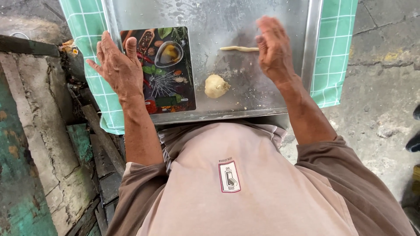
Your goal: Rolling and twisting dough into snack shapes on a metal tray.
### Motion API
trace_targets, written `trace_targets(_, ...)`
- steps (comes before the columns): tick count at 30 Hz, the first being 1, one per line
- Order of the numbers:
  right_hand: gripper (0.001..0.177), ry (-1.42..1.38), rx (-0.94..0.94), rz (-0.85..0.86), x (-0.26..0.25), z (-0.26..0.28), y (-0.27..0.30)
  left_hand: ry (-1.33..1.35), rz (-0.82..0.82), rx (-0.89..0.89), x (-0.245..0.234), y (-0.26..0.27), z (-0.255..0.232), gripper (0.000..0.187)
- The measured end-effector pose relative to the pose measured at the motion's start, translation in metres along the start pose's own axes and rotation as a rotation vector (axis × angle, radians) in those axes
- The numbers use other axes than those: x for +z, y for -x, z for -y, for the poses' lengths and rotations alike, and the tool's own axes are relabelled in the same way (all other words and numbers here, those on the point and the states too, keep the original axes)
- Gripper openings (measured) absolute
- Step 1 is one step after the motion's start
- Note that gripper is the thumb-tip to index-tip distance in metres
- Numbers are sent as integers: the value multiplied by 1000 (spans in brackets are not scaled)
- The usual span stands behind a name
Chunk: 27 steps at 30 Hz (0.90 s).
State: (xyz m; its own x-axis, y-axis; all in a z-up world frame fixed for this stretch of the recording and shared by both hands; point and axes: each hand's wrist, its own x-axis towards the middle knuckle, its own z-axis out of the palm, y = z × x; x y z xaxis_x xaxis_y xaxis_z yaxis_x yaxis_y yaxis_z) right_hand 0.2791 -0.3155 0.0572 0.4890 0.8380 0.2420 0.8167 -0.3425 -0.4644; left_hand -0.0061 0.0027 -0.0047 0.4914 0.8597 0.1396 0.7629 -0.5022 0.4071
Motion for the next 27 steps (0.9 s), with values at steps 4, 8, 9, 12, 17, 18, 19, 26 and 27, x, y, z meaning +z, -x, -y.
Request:
trace_targets(4, 65, 167, 326, 95, 8, -27, 22, -14, 22, -13, -6, -2, -5, 80)
trace_targets(8, 63, 244, 284, 278, -5, -21, 16, 10, 9, -27, -10, -2, -11, 82)
trace_targets(9, 49, 219, 192, 163, -14, -18, 14, 17, 15, -14, -15, -2, -15, 86)
trace_targets(12, 27, 202, 53, 102, -22, -14, 18, 14, 10, -21, -15, -1, -12, 92)
trace_targets(17, 6, 228, -25, 67, -21, -28, 20, 19, 33, -14, -20, -1, -22, 96)
trace_targets(18, 4, 278, -37, 56, -23, -32, 17, 7, 12, -1, -20, -1, -21, 92)
trace_targets(19, 4, 329, -49, 46, -25, -34, 14, -5, -8, 13, -22, -1, -20, 89)
trace_targets(26, 64, 245, 89, 233, -4, -14, -14, -19, -23, 25, -15, -2, -17, 87)
trace_targets(27, 72, 308, 60, 273, 14, -22, -15, -16, -2, 9, -20, -2, -21, 89)
